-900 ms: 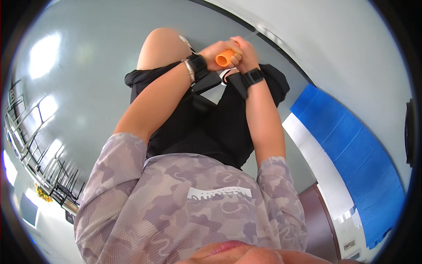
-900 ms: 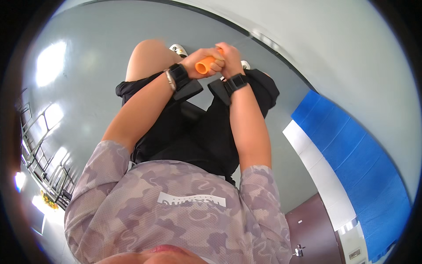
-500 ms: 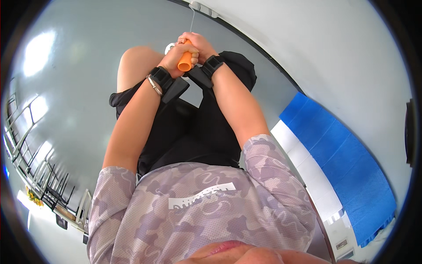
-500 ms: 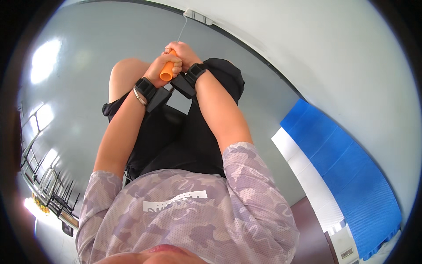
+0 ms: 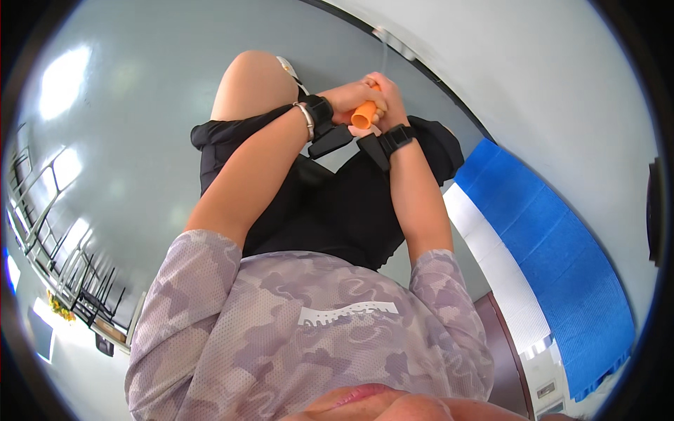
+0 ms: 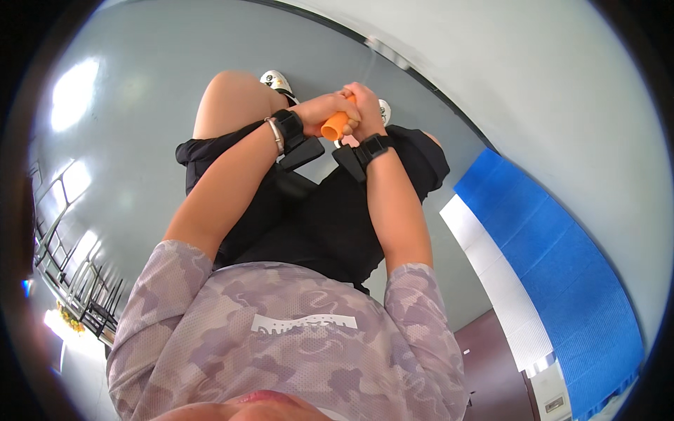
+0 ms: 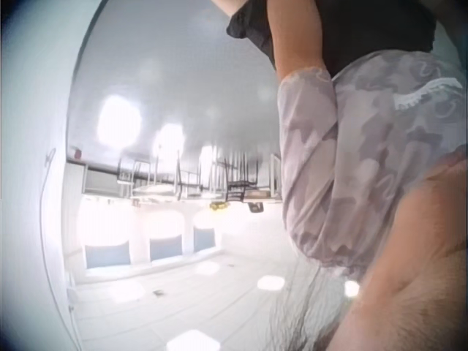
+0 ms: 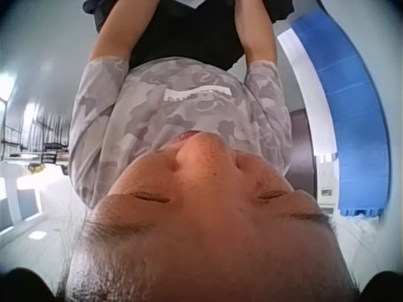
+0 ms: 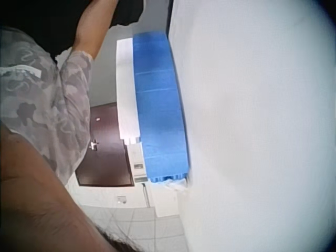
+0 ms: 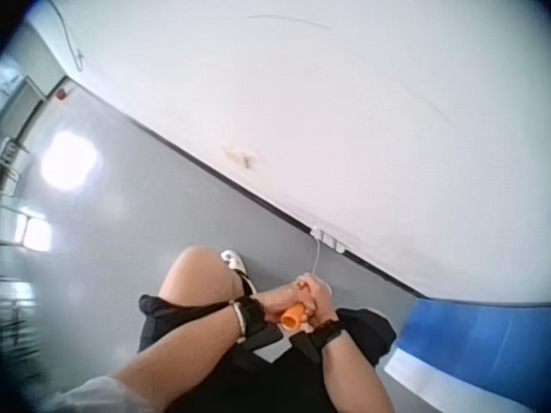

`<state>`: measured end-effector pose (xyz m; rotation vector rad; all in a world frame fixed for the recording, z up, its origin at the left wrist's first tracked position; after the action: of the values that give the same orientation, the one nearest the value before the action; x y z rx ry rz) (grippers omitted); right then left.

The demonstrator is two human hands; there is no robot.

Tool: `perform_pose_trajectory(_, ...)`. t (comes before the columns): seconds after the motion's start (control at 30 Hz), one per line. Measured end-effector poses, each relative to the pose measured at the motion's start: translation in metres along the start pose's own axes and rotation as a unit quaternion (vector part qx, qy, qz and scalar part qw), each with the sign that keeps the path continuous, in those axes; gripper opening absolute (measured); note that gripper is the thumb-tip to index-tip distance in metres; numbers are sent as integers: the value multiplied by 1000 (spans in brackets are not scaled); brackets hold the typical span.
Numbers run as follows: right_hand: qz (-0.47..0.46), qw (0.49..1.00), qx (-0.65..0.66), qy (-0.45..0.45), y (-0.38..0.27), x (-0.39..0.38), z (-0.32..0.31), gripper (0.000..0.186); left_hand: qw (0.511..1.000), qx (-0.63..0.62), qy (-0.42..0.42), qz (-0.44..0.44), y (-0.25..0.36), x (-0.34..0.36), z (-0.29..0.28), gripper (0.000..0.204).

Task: Painting a white wall using a paint roller with an extension handle.

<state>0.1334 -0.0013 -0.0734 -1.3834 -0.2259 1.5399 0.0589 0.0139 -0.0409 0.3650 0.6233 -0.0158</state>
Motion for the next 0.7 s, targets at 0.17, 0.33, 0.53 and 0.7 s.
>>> perform_pose_trajectory(0.17,31,999,21,24,-3,10,16,20,995,-88,-38,-26,8,-5,-16,10)
perform_pose_trajectory(0.33,-75,983,-134,-105,-4,41,60,21,987,-161,-8,27,30,-40,-36,11)
perform_pose_trajectory(0.53,48,979,-7,-199,19,61,141,18,974,-71,137,164,46,-83,-71,11)
perform_pose_trajectory(0.7,89,970,51,-219,24,67,139,15,974,-66,155,150,49,-76,-72,5)
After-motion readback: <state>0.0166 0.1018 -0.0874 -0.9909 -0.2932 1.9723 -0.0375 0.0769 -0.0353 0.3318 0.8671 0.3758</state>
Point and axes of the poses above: each hand's wrist, its own x-axis towards the middle knuckle, its own z-axis out of the palm, y = z × x, the point moved 6 cm from there along x, towards the middle knuckle, and after that the axes turned 1 degree about -x, right-handed, at the moved point
